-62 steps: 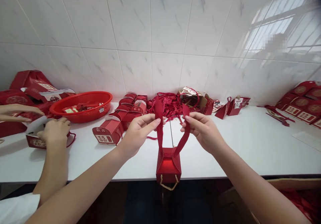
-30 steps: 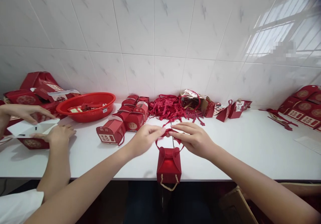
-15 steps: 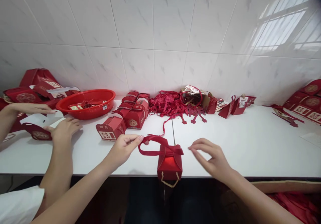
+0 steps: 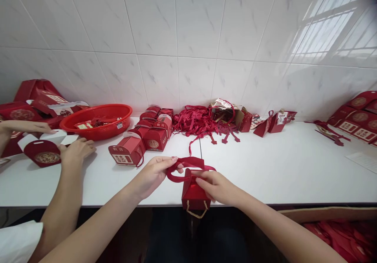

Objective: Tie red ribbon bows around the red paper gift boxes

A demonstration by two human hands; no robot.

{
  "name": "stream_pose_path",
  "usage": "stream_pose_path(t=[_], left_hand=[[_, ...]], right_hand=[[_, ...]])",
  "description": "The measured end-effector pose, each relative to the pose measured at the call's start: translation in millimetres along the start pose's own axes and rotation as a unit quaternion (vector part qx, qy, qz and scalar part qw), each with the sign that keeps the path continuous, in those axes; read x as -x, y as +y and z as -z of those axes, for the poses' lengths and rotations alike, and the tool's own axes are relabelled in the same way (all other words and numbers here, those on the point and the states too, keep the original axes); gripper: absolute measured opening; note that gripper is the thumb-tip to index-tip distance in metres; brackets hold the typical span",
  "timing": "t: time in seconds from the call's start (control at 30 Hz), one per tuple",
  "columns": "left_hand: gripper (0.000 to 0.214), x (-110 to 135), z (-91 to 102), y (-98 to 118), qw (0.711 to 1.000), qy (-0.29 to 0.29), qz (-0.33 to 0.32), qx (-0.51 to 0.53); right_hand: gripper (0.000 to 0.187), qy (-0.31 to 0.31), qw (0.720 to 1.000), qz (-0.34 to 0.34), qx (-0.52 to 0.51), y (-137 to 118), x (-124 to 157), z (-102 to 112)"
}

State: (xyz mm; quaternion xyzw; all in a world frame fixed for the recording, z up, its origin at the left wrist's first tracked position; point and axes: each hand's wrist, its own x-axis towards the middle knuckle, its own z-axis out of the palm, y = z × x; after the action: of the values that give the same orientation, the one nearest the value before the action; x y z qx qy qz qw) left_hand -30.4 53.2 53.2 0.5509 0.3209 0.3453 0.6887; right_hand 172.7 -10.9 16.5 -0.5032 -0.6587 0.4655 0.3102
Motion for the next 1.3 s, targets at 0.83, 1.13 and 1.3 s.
stream_pose_path(t=[0.83, 1.13, 1.3], left_hand=[[0.031, -2, -4.8, -9, 0.866, 0.079, -0.234, -0.435], [0.029, 8, 53.6, -28, 0.675, 0.216, -0.239, -0.664], [0.034, 27, 104.7, -75, 0.741, 0.124, -0.013, -0.659]], right_hand=[[0.026, 0.220, 0.939, 0.171, 0.201, 17, -4, 1], [0.035, 0.153, 0.981, -0.116, 0.002, 31, 49, 66], [0.034, 0.120, 0.955, -0.248, 0.114, 97, 90, 114]])
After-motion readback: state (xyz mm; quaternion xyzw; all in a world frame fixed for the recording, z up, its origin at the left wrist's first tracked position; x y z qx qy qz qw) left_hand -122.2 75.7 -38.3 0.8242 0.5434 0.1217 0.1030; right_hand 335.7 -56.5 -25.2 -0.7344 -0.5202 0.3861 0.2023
